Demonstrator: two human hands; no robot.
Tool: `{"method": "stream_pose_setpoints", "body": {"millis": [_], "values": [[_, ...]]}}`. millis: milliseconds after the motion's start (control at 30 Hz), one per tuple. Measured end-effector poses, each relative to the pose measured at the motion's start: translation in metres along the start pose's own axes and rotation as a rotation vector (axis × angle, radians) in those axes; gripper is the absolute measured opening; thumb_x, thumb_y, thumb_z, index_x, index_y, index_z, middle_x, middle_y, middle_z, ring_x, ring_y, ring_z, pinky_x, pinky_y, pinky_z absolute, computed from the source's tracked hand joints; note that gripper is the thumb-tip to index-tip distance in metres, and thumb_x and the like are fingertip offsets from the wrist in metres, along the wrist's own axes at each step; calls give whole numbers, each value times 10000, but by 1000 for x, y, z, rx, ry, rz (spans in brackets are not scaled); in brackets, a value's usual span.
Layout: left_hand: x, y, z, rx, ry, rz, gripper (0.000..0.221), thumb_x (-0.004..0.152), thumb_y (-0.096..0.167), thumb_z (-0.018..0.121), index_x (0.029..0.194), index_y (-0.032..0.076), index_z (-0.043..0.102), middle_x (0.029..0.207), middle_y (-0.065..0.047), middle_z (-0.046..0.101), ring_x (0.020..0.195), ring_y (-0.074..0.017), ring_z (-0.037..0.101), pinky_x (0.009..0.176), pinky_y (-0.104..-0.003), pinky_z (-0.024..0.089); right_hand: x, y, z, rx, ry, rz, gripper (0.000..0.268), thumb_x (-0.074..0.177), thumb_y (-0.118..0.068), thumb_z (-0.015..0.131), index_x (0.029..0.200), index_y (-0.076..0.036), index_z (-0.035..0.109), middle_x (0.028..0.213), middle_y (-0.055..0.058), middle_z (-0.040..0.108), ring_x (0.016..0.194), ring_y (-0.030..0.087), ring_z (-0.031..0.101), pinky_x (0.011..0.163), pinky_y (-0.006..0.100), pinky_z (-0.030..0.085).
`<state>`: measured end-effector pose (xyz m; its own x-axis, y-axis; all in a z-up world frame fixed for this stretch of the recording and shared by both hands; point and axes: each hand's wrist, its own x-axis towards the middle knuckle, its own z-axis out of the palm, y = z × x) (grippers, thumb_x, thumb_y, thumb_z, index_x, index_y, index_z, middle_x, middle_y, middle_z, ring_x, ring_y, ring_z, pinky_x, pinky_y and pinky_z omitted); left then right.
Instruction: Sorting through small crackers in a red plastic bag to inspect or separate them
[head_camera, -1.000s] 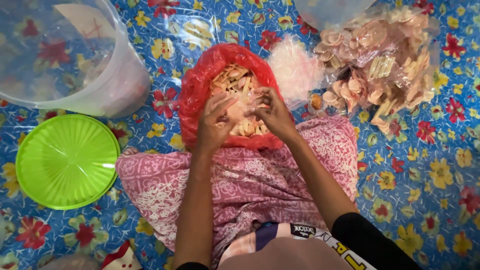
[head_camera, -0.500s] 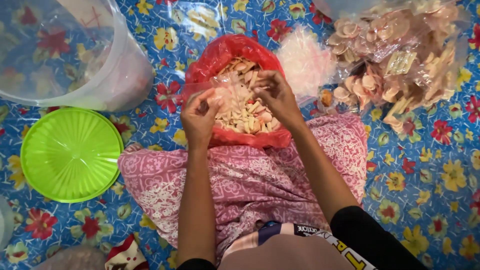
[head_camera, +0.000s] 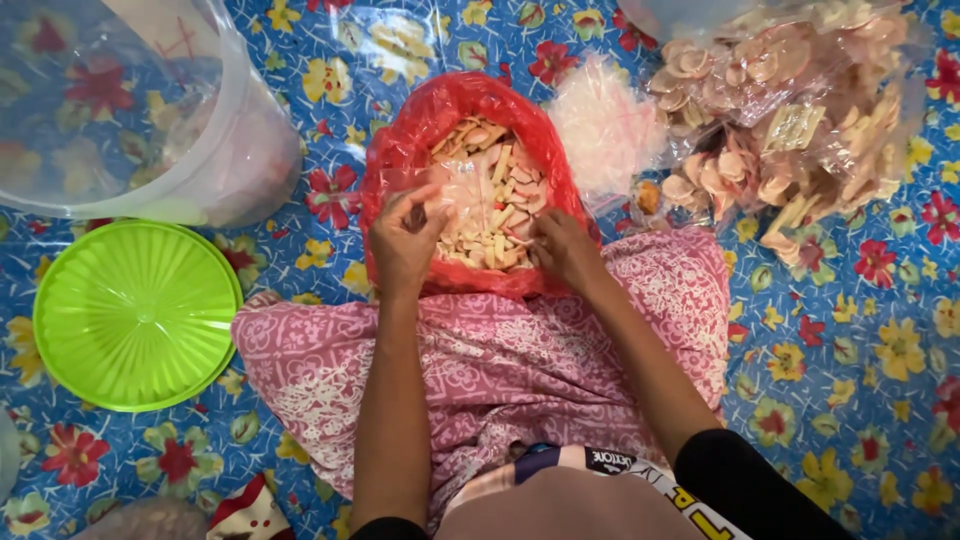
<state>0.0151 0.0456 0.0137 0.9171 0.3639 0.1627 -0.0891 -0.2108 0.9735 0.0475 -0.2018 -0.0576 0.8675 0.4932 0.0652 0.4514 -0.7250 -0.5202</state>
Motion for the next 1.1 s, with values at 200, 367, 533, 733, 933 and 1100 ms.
{"method": "stream_pose_setpoints", "body": {"millis": [200,367,533,733,933,1100], "values": [[-2,-17,7,35,-57,-2,337,638,172,827,958,147,722,838,-67,648,755,-157,606,681,-267,486,-4,-6,-12,286,190,167,221,769,-46,697,956,-125,608,888,85,603,781,273,673,622,313,549],[-7,-14,8,32,-91,39,338,622,156,827,943,131,724,817,-93,644,802,-220,629,719,-288,489,-1,-35,-40,410,372,54,169,759,-13,730,890,-78,646,869,66,565,773,221,656,651,254,540],[-11,-21,10,9,-107,65,328,624,153,825,937,135,728,824,-73,657,816,-199,631,745,-276,487,-3,-61,-57,433,393,-28,139,766,-13,730,885,-59,675,885,90,571,772,222,641,659,258,547],[-14,-30,11,8,-134,158,337,632,180,827,951,144,725,853,-74,659,867,-240,634,793,-289,475,-11,-75,-63,434,412,-54,130,758,10,728,860,-53,678,873,95,585,779,226,643,669,266,542],[-20,-38,19,4,-164,153,343,626,188,828,951,161,724,869,-40,667,873,-206,633,827,-275,456,-18,-73,-55,455,404,-85,136,746,13,725,860,-49,685,903,128,603,806,256,641,686,288,543],[-20,-43,21,38,-232,188,460,610,248,834,1047,227,691,943,38,664,937,-155,605,942,-302,306,-16,-78,-47,576,412,-60,154,747,51,716,876,-23,676,911,139,600,833,239,634,717,280,546]]}}
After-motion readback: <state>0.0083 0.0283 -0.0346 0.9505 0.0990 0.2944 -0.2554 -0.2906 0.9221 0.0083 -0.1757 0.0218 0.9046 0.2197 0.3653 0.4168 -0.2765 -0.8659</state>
